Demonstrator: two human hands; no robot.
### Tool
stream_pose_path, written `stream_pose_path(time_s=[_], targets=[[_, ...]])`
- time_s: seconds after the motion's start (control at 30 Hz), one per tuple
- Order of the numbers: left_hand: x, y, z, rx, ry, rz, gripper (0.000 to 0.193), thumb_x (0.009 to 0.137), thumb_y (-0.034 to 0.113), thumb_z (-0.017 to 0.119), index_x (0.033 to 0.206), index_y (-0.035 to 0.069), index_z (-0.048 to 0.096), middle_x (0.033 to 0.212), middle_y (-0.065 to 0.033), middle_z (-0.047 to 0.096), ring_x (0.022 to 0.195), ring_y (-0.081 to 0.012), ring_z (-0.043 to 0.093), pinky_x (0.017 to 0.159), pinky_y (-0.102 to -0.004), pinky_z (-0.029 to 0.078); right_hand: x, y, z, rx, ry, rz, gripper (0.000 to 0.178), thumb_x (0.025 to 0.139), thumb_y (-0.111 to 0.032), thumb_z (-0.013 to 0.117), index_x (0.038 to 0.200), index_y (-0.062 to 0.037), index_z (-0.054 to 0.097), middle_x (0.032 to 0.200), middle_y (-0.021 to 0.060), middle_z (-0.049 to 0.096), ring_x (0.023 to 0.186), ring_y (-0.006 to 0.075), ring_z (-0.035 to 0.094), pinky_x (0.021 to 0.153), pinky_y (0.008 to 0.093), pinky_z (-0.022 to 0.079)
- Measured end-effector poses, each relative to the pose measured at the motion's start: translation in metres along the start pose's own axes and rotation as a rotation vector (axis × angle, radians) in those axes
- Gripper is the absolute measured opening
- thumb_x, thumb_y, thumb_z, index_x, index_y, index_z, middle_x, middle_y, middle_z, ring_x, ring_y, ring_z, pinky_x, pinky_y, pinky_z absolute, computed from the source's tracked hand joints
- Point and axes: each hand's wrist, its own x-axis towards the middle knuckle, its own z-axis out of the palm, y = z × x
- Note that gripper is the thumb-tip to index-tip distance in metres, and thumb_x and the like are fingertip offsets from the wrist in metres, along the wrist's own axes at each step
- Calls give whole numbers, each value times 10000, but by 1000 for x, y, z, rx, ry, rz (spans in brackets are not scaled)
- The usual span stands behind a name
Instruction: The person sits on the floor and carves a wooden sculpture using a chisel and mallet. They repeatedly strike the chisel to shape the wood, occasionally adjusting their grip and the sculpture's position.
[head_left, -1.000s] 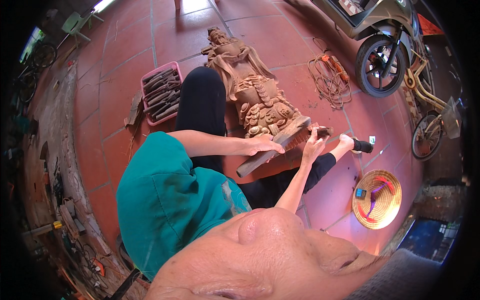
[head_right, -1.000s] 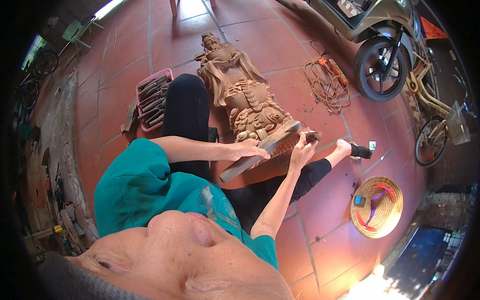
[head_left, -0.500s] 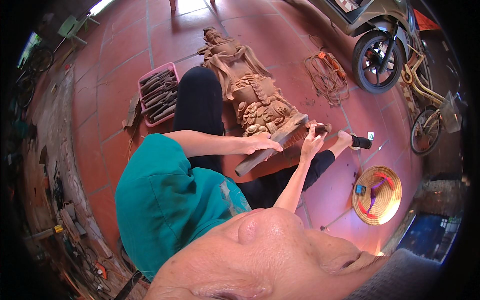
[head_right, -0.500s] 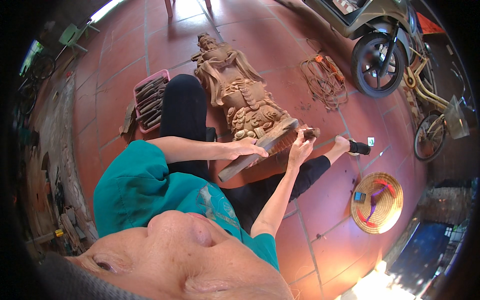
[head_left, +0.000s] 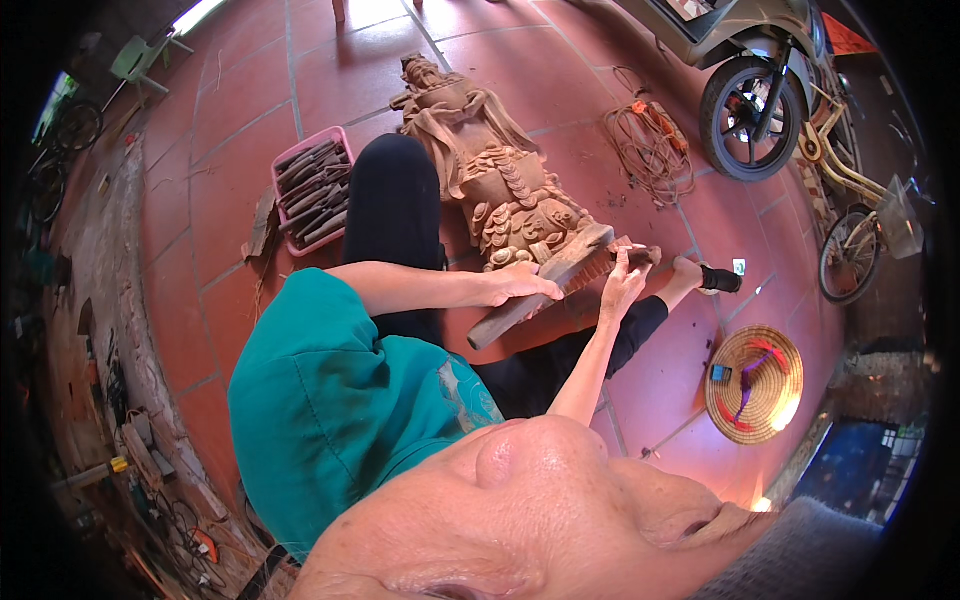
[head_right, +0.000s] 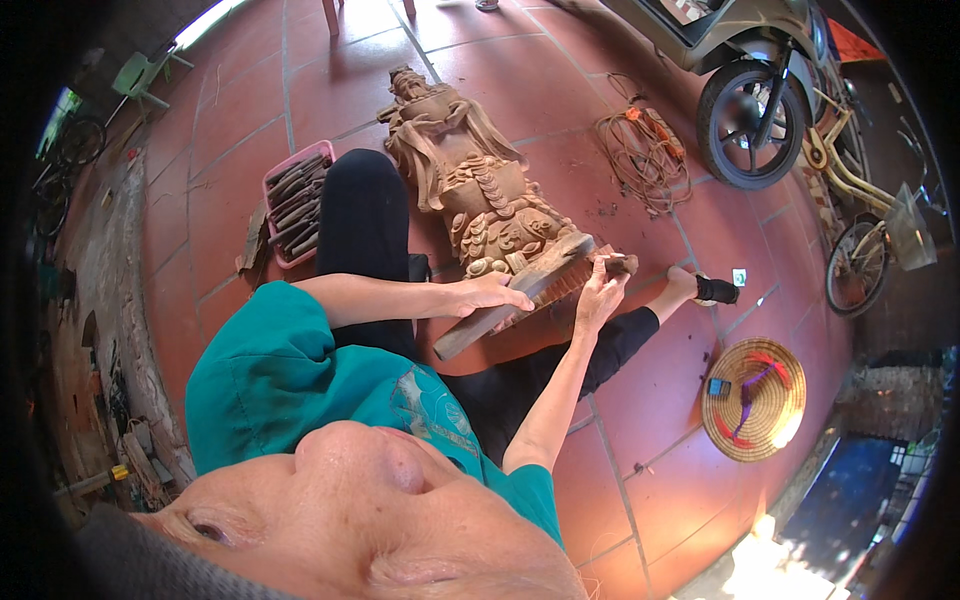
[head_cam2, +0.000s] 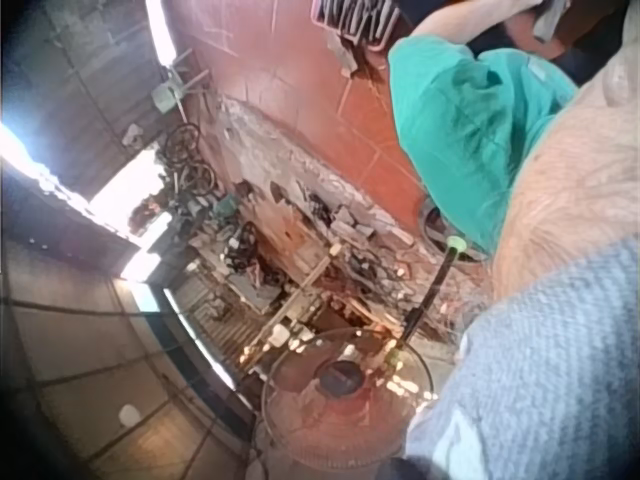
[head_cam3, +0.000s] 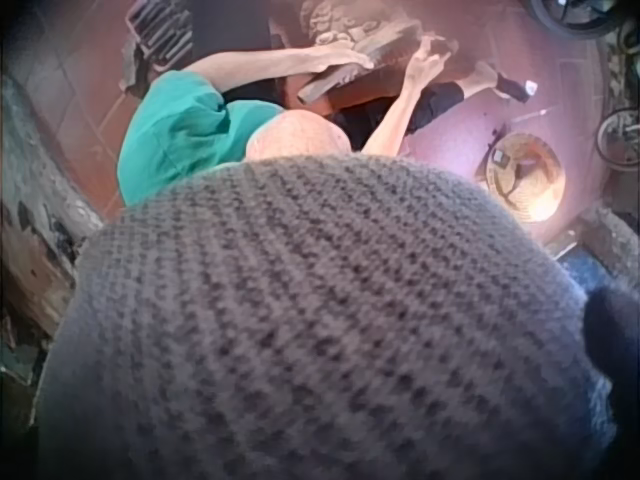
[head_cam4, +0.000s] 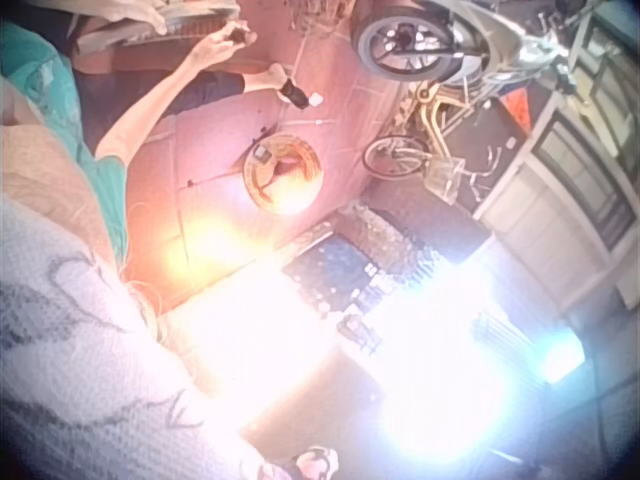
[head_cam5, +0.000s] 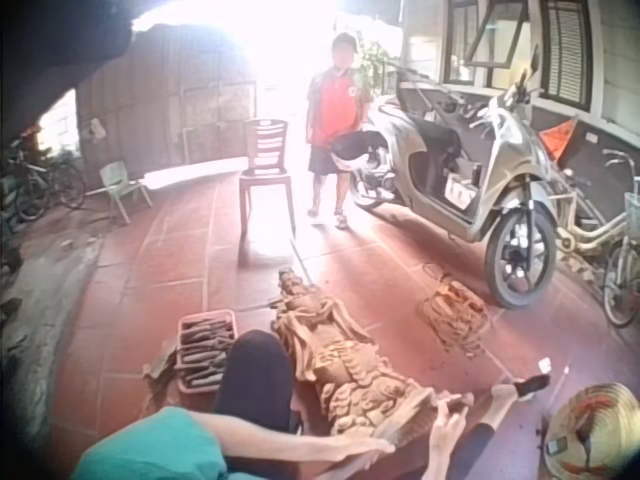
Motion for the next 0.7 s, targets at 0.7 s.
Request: stream_pose_path(time_s=[0.7], targets=[[-11,41,-11,-187,-39,282,294,957,327,696,1016,46,633,732,-45,638,601,-143,632,533,-286,520,-1,0,-7,28,-74,-3,288,1032,-239,651,1214,-25,586,1038,84,689,980,213,665,910,347,515]])
